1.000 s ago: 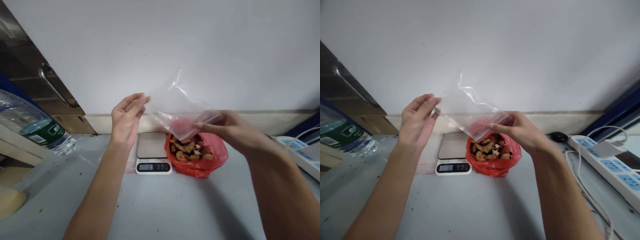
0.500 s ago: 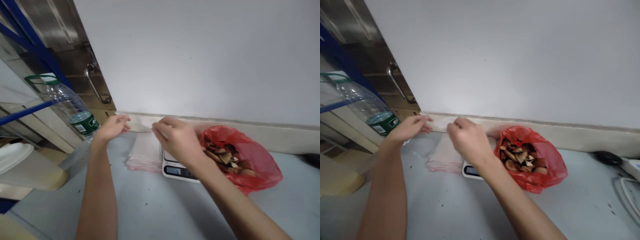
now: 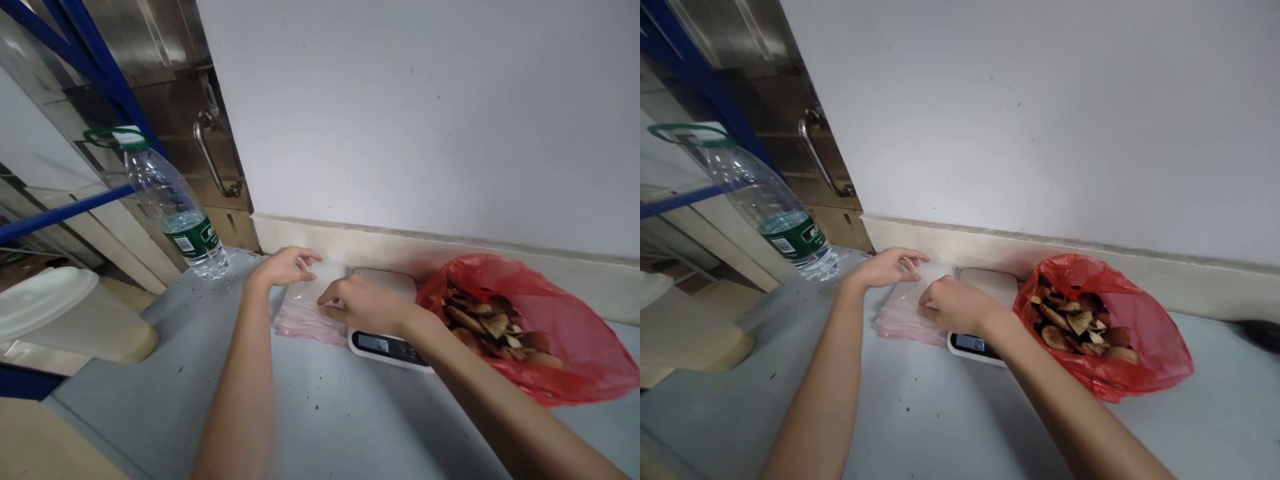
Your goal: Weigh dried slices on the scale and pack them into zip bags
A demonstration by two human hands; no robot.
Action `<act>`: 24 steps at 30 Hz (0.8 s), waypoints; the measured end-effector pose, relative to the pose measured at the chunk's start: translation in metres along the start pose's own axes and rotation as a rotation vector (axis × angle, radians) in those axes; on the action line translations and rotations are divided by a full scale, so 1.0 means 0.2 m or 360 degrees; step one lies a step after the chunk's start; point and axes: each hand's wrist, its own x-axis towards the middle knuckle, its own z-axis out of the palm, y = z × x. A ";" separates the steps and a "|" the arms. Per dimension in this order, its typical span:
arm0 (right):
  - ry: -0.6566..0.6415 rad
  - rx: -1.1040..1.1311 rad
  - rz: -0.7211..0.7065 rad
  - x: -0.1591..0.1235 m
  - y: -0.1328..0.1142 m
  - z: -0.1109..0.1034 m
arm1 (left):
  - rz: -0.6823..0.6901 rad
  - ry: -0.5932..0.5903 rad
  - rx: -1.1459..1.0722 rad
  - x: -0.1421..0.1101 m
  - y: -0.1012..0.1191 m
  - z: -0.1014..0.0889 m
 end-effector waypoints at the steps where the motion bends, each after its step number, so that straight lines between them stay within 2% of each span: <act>1: -0.0052 -0.0050 -0.0007 -0.01 0.00 0.01 | -0.0010 -0.0031 0.0063 0.01 0.01 0.02; 4: -0.0201 -0.0227 -0.0073 -0.02 -0.03 0.05 | -0.0044 -0.0073 0.0246 0.05 0.04 0.07; 9: -0.0177 -0.0471 -0.0011 -0.04 -0.08 0.09 | -0.0091 -0.0191 0.0447 0.07 0.08 0.10; 17: -0.0120 -0.0575 -0.0037 -0.08 -0.12 0.14 | -0.0260 -0.0429 0.0609 0.06 0.07 0.12; 21: -0.0136 -0.0457 -0.0102 -0.10 -0.09 0.12 | -0.0353 -0.0524 0.0649 0.08 0.07 0.14; 24: 0.0023 -0.0208 -0.0075 -0.16 -0.01 0.04 | -0.0380 -0.0572 0.0689 0.08 0.08 0.12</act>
